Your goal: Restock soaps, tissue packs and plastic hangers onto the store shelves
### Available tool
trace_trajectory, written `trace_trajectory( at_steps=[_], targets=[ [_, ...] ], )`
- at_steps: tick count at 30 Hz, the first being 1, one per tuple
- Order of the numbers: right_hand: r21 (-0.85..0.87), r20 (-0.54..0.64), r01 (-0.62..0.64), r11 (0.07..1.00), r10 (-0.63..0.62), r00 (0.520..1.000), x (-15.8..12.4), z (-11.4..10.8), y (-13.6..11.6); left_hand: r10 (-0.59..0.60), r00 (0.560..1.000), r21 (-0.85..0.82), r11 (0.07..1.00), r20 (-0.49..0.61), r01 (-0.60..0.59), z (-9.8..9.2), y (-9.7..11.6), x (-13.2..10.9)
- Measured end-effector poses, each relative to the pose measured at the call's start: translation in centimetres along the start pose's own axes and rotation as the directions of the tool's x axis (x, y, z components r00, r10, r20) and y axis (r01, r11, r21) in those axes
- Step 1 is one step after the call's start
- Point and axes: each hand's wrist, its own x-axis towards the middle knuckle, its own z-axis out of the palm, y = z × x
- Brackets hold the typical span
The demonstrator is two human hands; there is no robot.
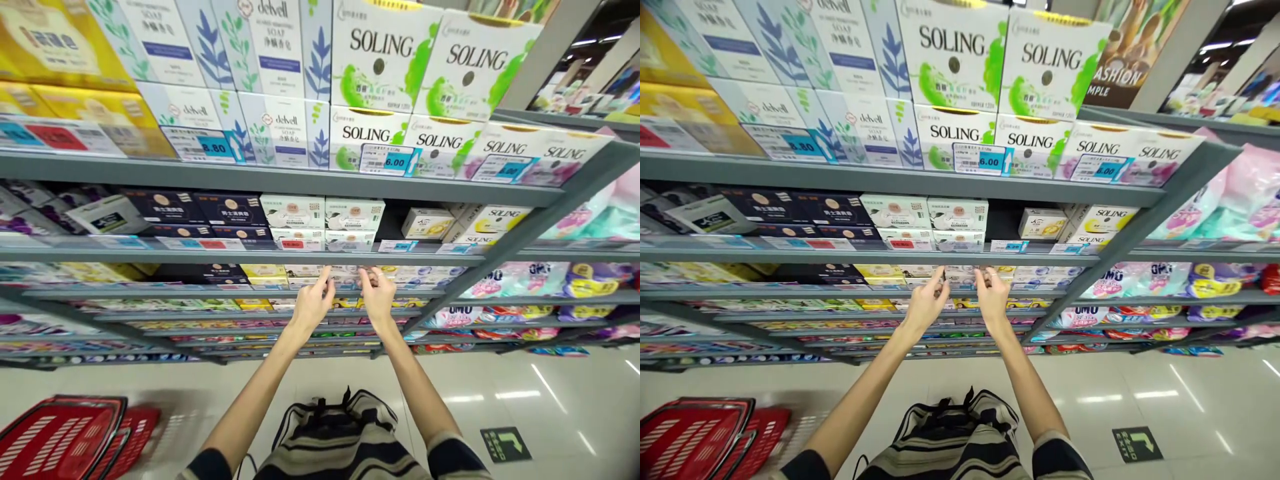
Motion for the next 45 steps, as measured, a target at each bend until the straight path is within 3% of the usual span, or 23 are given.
trace_trajectory(
  at_steps=[6, 13, 18, 28, 35, 45],
  targets=[
    [0.015, 0.012, -0.012, 1.0, 0.012, 1.0, 0.2, 0.0, 1.2, -0.042, 0.998, 0.018, 0.999, -0.055, 0.043, 0.8, 0.1, -0.2],
    [-0.103, 0.002, 0.236, 0.966, -0.238, 0.971, 0.0, -0.6, 1.6, -0.217, 0.974, -0.26, 0.946, -0.062, 0.194, 1.4, 0.5, -0.8],
    [-0.222, 0.169, 0.354, 0.908, -0.322, 0.932, 0.3, -0.9, 2.5, -0.272, 0.962, -0.389, 0.885, 0.016, 0.257, 1.9, 1.3, -0.5],
    [-0.046, 0.127, 0.273, 0.961, -0.266, 0.956, 0.5, -0.2, 1.6, -0.254, 0.961, -0.489, 0.828, 0.111, 0.276, 2.1, 2.3, 0.4],
    [-0.017, 0.113, 0.276, 0.961, -0.272, 0.955, 0.5, -0.2, 1.4, -0.29, 0.947, -0.63, 0.712, 0.14, 0.311, 2.4, 2.3, -0.3],
    [-0.071, 0.102, 0.274, 0.959, -0.266, 0.959, 0.0, -0.2, 2.0, -0.312, 0.936, -0.619, 0.706, 0.164, 0.344, 1.9, 2.7, -0.1]
  ],
)
